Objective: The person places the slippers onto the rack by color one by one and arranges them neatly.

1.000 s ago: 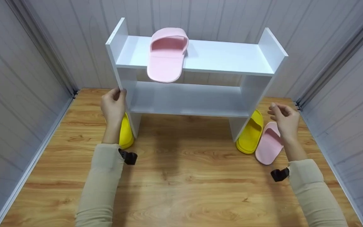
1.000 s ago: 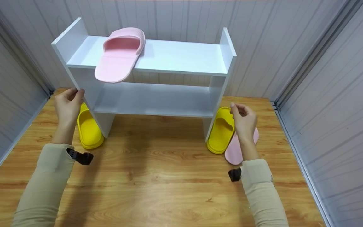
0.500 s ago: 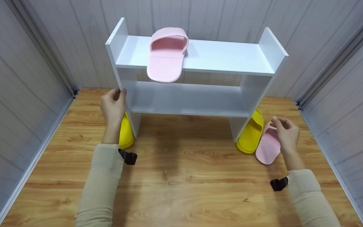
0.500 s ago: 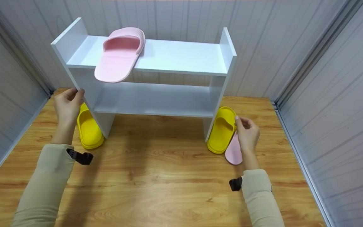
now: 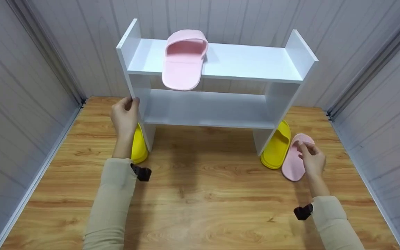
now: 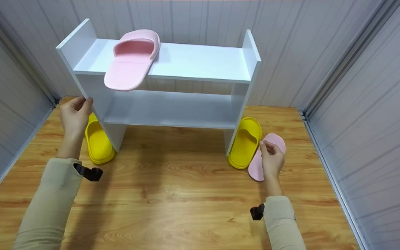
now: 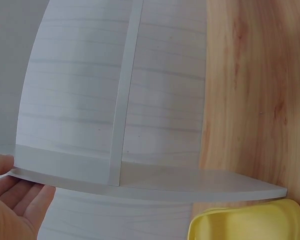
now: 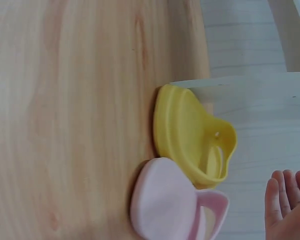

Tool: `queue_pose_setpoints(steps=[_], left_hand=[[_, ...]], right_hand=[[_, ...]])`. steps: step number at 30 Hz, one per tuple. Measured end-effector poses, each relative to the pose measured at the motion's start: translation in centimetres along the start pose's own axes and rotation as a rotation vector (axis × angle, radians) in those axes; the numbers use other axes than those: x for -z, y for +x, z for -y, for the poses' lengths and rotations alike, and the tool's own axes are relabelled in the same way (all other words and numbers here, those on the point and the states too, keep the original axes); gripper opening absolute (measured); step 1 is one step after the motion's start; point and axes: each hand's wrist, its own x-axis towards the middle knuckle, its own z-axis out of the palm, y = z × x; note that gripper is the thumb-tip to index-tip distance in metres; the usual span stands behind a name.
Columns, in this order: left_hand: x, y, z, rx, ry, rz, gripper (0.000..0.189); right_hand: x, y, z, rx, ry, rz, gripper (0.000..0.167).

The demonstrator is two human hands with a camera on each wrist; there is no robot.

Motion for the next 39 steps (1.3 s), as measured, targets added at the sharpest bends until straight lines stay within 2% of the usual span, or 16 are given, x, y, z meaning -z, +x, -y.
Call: queue_pose_setpoints(steps=[3,6,11,13,18,23,30,36,39], left_hand=[[0.0,0.0,0.0,0.009,-0.005,0.007,0.024],[0.0,0.0,0.0,0.022,-0.009,0.015,0.024],[0.0,0.1,0.0,0.026,-0.006,0.011,0.024],[0.0,0.0,0.0,0.025,-0.003,0.007,0.024],[0.0,0.1,0.0,0.034,0.01,0.012,0.025],[-0.1,0.1,0.1,0.032,0.019,0.023,0.026],[0.0,-0.1,0.1,0.038,0.018,0.02,0.025],[0.0,0.0,0.0,0.049,0.02,0.014,0.025],[0.0,0.0,0.0,0.057,0.019,0.019,0.026]], right_hand=[[0.1,-0.8,-0.1,0.018,-0.064,-0.021,0.047],[0.2,-2.0,0.4,0.009,-0.058,-0.037,0.043],[0.0,-5.6,4.4,-0.018,-0.067,-0.049,0.031],[-0.2,-7.1,6.1,-0.021,-0.116,-0.062,0.03],[-0.6,-9.3,7.9,-0.03,-0.21,-0.103,0.037],[-0.8,-9.9,7.2,-0.057,-0.245,-0.117,0.044],[-0.7,-10.3,5.8,-0.155,-0.184,-0.144,0.064],[-0.4,-10.5,5.4,-0.182,-0.38,-0.101,0.08],[-0.6,-10.6,5.3,-0.189,-0.457,-0.089,0.081]])
